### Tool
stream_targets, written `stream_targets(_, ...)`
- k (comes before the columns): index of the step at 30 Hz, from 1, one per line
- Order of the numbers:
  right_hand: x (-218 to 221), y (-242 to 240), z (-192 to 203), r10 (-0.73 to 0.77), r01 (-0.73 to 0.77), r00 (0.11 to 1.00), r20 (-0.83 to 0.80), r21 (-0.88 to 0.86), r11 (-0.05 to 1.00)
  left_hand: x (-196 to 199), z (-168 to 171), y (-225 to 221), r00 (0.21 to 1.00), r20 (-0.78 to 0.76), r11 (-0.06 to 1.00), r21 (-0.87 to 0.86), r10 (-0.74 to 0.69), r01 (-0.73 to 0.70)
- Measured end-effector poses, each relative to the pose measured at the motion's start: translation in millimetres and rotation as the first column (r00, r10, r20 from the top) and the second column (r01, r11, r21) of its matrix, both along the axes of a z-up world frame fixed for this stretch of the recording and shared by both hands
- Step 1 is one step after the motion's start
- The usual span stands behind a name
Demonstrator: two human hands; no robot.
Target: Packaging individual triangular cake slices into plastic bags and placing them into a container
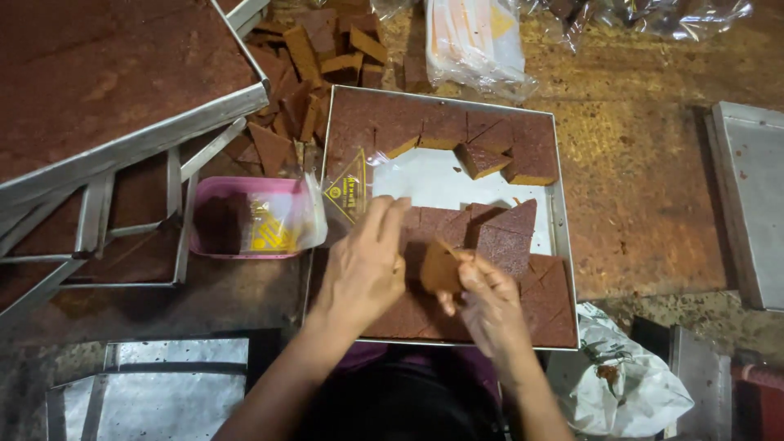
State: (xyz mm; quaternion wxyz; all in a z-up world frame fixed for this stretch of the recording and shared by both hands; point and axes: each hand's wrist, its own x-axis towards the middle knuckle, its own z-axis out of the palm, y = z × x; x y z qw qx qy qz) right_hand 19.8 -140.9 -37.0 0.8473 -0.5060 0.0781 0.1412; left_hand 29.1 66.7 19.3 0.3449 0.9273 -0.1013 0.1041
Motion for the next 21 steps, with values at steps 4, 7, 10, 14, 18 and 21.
stream_targets(4, -10, 5, 26, 0.134, -0.135, 0.99, 0.048, 0.004, 0.991, 1, -4, -6, 1.0, -0.025, 0.995, 0.098, -0.016, 0.019)
stream_targets(7, -10, -1, 32, 0.297, -0.303, 0.952, 0.073, 0.083, 0.95, -4, 4, -12, 0.999, -0.032, 0.993, 0.116, -0.016, 0.02)
stream_targets(10, -6, 8, 27, 0.213, -0.211, 0.97, 0.12, -0.028, 0.977, -12, 14, -24, 0.995, -0.072, 0.998, 0.027, -0.063, 0.065)
stream_targets(14, -16, 17, 27, 0.047, 0.46, 0.8, 0.598, -0.661, 0.593, -15, 3, -33, 0.998, -0.024, 0.997, 0.028, -0.066, 0.067)
stream_targets(18, -19, 10, 41, 0.046, 0.411, 0.849, 0.526, -0.713, 0.568, -12, 4, -30, 0.994, -0.107, 1.0, 0.024, 0.011, -0.008)
stream_targets(21, -12, 13, 45, -0.096, 0.282, 0.909, 0.407, -0.426, 0.86, -10, 9, -26, 0.978, -0.196, 0.996, 0.062, 0.072, -0.061)
